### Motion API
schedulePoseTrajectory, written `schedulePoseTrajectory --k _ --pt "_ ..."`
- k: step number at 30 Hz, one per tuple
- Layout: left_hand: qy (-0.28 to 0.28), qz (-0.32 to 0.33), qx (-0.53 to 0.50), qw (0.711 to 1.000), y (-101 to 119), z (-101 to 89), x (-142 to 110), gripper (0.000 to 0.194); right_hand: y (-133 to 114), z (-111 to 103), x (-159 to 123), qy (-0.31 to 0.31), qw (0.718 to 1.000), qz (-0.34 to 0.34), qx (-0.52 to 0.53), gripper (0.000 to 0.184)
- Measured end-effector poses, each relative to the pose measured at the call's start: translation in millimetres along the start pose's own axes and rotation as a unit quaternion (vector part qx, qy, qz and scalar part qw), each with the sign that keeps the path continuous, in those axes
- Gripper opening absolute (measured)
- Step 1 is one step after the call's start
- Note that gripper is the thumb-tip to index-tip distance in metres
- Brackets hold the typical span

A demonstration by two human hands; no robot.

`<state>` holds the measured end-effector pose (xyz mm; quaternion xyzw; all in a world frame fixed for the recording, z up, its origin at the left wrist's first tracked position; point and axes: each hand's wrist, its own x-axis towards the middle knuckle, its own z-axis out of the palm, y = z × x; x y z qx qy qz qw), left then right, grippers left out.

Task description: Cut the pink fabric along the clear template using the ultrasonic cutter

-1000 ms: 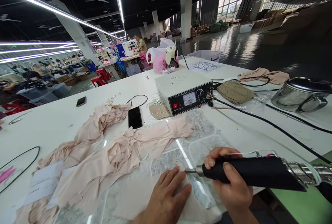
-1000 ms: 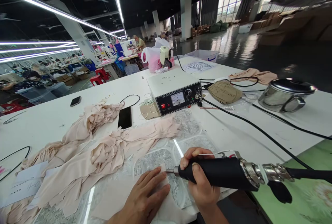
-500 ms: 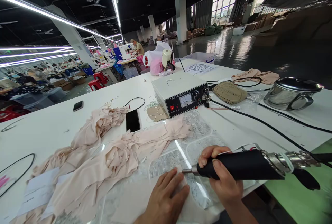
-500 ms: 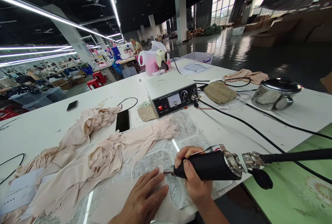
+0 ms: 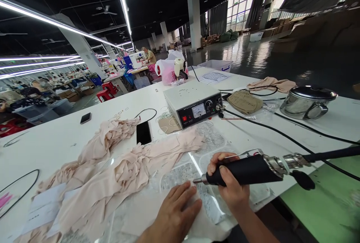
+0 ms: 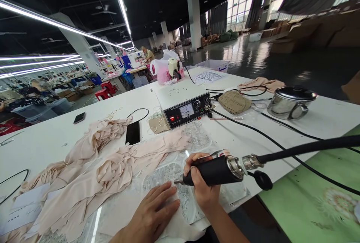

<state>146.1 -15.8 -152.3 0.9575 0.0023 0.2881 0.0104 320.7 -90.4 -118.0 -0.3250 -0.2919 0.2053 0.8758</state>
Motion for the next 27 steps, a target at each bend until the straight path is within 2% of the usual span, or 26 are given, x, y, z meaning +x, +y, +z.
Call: schedulePoseTrajectory --k 5,8,18,27 --pt "-0.066 0.029 -0.011 0.997 -2 -25.8 16 0.023 0 -3 -2 0.002 1.000 -0.004 -0.011 0.009" --pt "-0.066 0.026 -0.010 0.997 2 -36.4 22 0.022 -2 -6 -3 0.009 1.000 -0.003 -0.016 0.010" --pt "-0.034 -0.016 0.009 0.999 19 -22.7 16 0.023 -3 -8 -7 0.011 1.000 -0.010 -0.024 0.010" --pt "-0.058 -0.010 -0.016 0.998 23 -24.7 15 0.024 -2 -11 -8 0.023 1.000 -0.010 -0.016 0.011"
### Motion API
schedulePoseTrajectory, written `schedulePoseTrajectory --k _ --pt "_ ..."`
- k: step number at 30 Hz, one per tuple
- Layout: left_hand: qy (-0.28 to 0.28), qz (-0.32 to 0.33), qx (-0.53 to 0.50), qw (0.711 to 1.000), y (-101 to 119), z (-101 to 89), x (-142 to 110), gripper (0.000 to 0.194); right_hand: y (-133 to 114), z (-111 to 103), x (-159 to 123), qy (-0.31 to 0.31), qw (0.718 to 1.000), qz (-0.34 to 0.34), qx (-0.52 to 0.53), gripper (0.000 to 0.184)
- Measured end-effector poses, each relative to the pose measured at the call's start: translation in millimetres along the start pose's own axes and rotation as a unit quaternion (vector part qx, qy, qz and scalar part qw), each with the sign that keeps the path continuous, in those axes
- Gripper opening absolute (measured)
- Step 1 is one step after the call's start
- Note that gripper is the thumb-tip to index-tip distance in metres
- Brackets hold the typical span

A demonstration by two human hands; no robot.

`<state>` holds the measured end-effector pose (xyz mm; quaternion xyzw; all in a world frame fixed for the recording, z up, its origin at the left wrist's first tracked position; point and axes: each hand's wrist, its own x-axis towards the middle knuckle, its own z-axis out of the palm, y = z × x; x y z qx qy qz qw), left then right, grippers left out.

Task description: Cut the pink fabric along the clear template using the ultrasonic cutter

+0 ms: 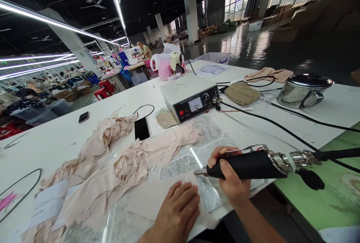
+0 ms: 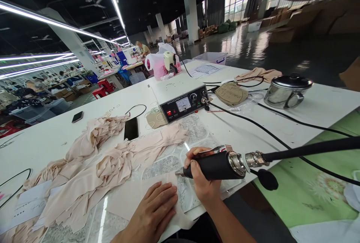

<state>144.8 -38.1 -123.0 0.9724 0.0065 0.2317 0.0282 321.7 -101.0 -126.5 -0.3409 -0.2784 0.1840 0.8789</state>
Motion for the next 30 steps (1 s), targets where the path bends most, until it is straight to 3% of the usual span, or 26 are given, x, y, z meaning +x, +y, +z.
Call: schedulePoseTrajectory --k 8,18,25,30 --pt "-0.001 -0.038 0.011 0.999 -1 -0.6 -8 0.027 -2 2 0 0.006 1.000 0.003 0.003 0.007" --pt "-0.034 -0.001 0.022 0.999 -3 2.8 -7 0.027 -1 0 1 0.008 1.000 -0.004 0.011 0.008" --pt "-0.034 -0.041 0.013 0.998 -2 14.0 -18 0.028 1 -1 1 0.011 1.000 -0.005 0.007 0.008" --pt "-0.033 -0.017 0.010 0.999 -6 17.5 -18 0.028 -1 -2 0 0.019 1.000 -0.006 0.002 0.008"
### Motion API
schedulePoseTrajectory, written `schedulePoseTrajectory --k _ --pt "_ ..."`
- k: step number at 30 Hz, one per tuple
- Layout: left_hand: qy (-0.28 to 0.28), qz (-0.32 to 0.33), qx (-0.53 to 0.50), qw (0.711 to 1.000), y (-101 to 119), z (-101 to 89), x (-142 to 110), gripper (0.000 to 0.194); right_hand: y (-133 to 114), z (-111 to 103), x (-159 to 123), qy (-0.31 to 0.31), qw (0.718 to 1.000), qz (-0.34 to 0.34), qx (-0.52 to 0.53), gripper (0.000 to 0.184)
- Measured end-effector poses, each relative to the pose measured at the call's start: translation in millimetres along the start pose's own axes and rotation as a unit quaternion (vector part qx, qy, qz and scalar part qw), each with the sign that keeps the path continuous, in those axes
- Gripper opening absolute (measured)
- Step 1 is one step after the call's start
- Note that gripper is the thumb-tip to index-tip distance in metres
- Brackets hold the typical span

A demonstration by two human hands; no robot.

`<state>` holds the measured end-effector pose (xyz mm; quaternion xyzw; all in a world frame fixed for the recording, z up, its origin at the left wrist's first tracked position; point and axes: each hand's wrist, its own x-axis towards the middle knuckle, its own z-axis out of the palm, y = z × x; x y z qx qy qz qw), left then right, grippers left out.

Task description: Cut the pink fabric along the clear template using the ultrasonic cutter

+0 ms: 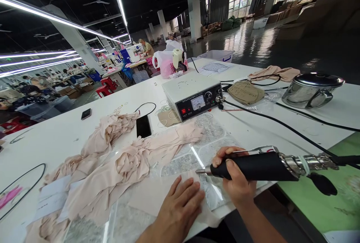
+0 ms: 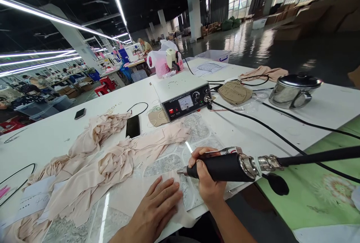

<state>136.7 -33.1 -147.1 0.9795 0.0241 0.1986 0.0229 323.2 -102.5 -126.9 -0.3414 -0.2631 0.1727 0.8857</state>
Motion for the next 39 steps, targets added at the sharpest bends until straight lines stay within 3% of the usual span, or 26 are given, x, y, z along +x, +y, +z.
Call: schedulePoseTrajectory --k 9,17,29,39 --pt "-0.015 -0.027 -0.001 1.000 2 -1.4 -2 0.026 -3 3 0 0.024 1.000 0.004 -0.009 0.010" --pt "-0.088 -0.039 -0.025 0.995 2 -25.0 9 0.027 -3 4 2 0.037 0.999 0.018 -0.010 0.009" --pt "-0.050 -0.060 -0.025 0.997 7 -16.1 7 0.023 -39 -5 -10 0.017 0.999 0.033 -0.034 0.011" --pt "-0.057 -0.069 -0.039 0.995 8 -13.3 6 0.022 -39 -7 -16 -0.007 0.997 0.047 -0.055 0.014"
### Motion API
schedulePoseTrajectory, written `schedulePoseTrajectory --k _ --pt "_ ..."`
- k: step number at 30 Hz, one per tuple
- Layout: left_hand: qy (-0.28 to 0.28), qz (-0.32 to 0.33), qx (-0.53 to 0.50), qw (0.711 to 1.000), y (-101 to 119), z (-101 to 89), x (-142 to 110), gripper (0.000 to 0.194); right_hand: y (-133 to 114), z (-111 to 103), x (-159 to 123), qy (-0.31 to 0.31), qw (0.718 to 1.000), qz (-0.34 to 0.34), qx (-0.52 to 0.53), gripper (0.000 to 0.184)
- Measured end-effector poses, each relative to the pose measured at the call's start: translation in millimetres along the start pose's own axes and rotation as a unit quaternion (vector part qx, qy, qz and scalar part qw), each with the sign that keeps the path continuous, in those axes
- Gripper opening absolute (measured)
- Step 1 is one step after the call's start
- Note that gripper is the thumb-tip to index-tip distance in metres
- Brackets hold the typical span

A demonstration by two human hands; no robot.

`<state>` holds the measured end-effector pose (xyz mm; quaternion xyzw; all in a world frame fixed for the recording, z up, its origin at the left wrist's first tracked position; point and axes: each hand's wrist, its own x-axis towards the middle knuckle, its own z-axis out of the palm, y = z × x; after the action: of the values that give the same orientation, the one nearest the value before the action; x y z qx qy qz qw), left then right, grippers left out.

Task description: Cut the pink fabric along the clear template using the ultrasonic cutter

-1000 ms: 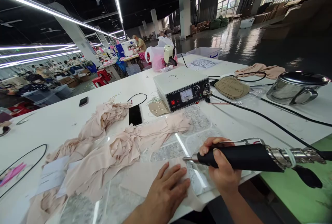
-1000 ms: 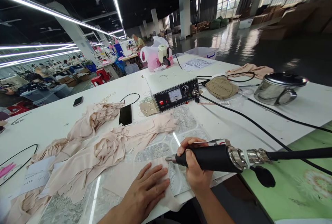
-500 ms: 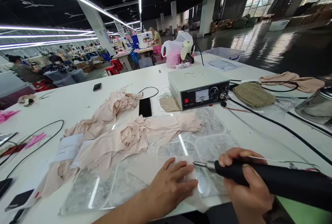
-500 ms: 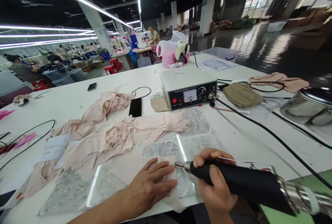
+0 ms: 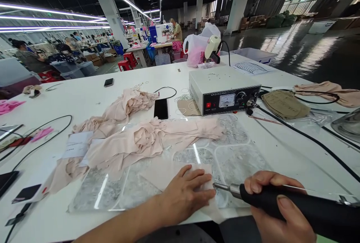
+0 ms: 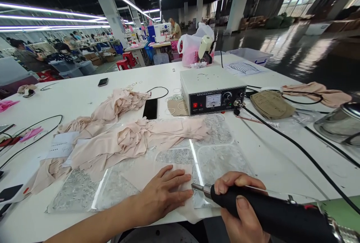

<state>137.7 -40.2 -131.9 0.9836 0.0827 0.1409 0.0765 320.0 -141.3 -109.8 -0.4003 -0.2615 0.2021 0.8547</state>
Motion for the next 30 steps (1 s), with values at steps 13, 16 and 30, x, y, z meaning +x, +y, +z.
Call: schedulePoseTrajectory --k 13,16,30 --pt "0.010 -0.003 -0.008 1.000 1 -0.6 -2 0.022 -1 5 3 -0.020 1.000 -0.007 -0.020 0.010" --pt "0.015 0.000 -0.013 1.000 0 -0.6 -2 0.023 0 5 3 -0.021 1.000 -0.006 -0.014 0.010" --pt "-0.039 -0.001 -0.013 0.999 -20 -10.7 5 0.027 -11 -2 -1 0.045 0.998 -0.027 0.016 0.010"
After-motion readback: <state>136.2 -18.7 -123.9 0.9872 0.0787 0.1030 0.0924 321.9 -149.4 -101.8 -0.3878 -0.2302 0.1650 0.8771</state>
